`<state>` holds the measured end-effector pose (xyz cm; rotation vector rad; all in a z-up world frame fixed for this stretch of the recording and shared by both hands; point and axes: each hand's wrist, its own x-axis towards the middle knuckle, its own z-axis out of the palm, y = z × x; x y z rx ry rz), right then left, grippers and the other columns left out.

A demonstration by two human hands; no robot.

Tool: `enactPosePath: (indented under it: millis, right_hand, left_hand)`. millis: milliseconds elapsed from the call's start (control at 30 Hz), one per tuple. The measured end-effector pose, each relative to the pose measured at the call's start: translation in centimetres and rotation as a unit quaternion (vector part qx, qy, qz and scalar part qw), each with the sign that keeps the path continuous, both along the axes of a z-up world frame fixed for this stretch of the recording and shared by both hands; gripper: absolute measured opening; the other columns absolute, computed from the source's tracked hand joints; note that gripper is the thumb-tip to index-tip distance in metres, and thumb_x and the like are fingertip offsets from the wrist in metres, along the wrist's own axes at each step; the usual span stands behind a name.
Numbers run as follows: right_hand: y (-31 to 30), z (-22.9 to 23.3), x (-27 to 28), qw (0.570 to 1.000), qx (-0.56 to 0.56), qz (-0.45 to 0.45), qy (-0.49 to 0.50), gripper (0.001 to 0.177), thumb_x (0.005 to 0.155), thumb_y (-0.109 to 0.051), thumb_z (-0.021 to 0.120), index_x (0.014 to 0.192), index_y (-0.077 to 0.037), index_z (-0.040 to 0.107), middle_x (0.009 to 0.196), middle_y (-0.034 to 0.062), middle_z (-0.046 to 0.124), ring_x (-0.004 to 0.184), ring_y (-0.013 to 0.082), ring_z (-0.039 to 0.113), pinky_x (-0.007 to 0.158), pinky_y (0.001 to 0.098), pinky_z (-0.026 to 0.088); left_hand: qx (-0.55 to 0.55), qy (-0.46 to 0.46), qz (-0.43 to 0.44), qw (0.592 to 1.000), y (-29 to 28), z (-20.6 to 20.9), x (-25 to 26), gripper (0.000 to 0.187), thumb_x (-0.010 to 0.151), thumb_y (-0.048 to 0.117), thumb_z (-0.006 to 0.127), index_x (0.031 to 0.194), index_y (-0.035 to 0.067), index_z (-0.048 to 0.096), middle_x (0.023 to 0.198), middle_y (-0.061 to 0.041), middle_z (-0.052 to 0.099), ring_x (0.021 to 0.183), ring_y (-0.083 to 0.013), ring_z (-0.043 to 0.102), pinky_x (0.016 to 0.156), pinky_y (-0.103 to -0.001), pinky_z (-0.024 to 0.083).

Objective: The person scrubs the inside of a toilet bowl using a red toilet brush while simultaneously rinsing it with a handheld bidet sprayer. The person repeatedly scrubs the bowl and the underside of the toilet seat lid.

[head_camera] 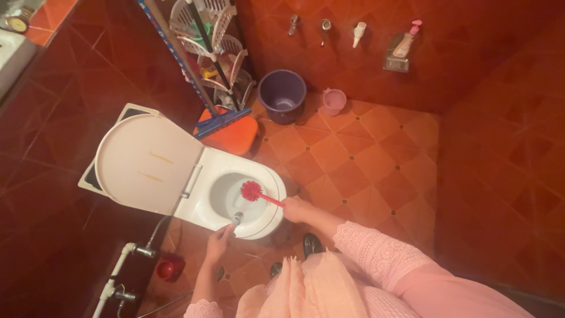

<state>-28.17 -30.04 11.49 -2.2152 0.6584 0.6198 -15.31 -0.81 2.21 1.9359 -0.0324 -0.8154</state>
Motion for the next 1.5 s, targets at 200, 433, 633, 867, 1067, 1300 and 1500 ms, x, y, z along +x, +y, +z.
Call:
enactPosePath:
  millis: [200,433,633,867,1067,1300,1500]
  right_hand:
    - [3.0,-0.5,-0.1,0.993,-0.059,0.078,-0.072,0.031,0.087,-0.006,0.055,0.113,-0.006,0.072,0.110,0.0257,0.072,0.106,0.0426,0.069,0.090,0.0514,0.056]
    - [4.1,3.8,-0.9,0.980,-0.119,0.129,-0.096,0.036,0.083,-0.006,0.058,0.117,-0.010,0.071,0.105,0.0230,0.071,0.100,0.0405,0.070,0.084,0.0514,0.056]
    - [4.5,5.8,-1.8,0.965,-0.162,0.134,-0.157,0.032,0.083,-0.004,0.058,0.114,-0.006,0.067,0.100,0.0237,0.069,0.094,0.0432,0.069,0.078,0.0534,0.055]
    - [3.8,4.6,-2.2,0.943,-0.190,0.144,-0.232,0.018,0.078,-0.004,0.059,0.091,-0.006,0.072,0.099,0.0216,0.071,0.095,0.0423,0.068,0.078,0.0523,0.055]
    - [4.2,3.6,-2.7,0.943,-0.207,0.142,-0.216,0.018,0.082,-0.006,0.059,0.093,-0.008,0.073,0.100,0.0202,0.071,0.098,0.0404,0.068,0.081,0.0514,0.054]
    - [4.3,5.5,-2.4,0.970,-0.133,0.061,-0.195,0.028,0.081,-0.012,0.063,0.107,-0.009,0.074,0.106,0.0195,0.070,0.103,0.0394,0.066,0.084,0.0515,0.053]
    - [4.6,5.6,-2.0,0.983,-0.091,0.016,-0.158,0.033,0.082,-0.011,0.063,0.112,-0.010,0.075,0.112,0.0189,0.072,0.107,0.0380,0.068,0.088,0.0488,0.055]
  left_hand:
    - [-0.003,-0.035,-0.024,0.999,-0.7,1.0,2.0,0.052,0.092,0.045,0.067,0.121,0.002,0.074,0.087,-0.009,0.074,0.062,-0.0150,0.060,0.057,-0.031,0.049]
    - [0.013,-0.061,-0.009,0.998,-1.5,2.1,5.0,0.059,0.092,0.052,0.067,0.120,0.001,0.075,0.087,-0.013,0.077,0.055,-0.0139,0.053,0.054,-0.032,0.047]
    - [0.044,-0.045,0.002,0.998,-1.2,1.7,6.5,0.062,0.094,0.054,0.063,0.120,0.000,0.074,0.089,-0.015,0.078,0.056,-0.0174,0.055,0.053,-0.036,0.047]
    - [0.044,-0.102,0.017,0.994,-2.2,1.1,7.4,0.065,0.095,0.056,0.063,0.116,-0.004,0.076,0.090,-0.017,0.078,0.078,-0.0227,0.069,0.072,-0.038,0.053]
    - [0.017,-0.043,0.020,0.999,-2.7,-1.1,7.6,0.074,0.098,0.063,0.054,0.116,-0.007,0.072,0.095,-0.017,0.074,0.078,-0.0250,0.064,0.072,-0.040,0.050]
    - [-0.027,0.002,0.021,0.999,-3.3,-0.5,7.4,0.088,0.103,0.073,0.035,0.116,-0.007,0.069,0.095,-0.016,0.062,0.079,-0.0254,0.053,0.073,-0.040,0.045]
    - [0.103,-0.028,0.080,0.991,-2.1,5.8,7.5,0.099,0.100,0.076,0.015,0.085,0.000,0.075,0.072,-0.012,0.067,0.070,-0.0243,0.062,0.074,-0.039,0.046]
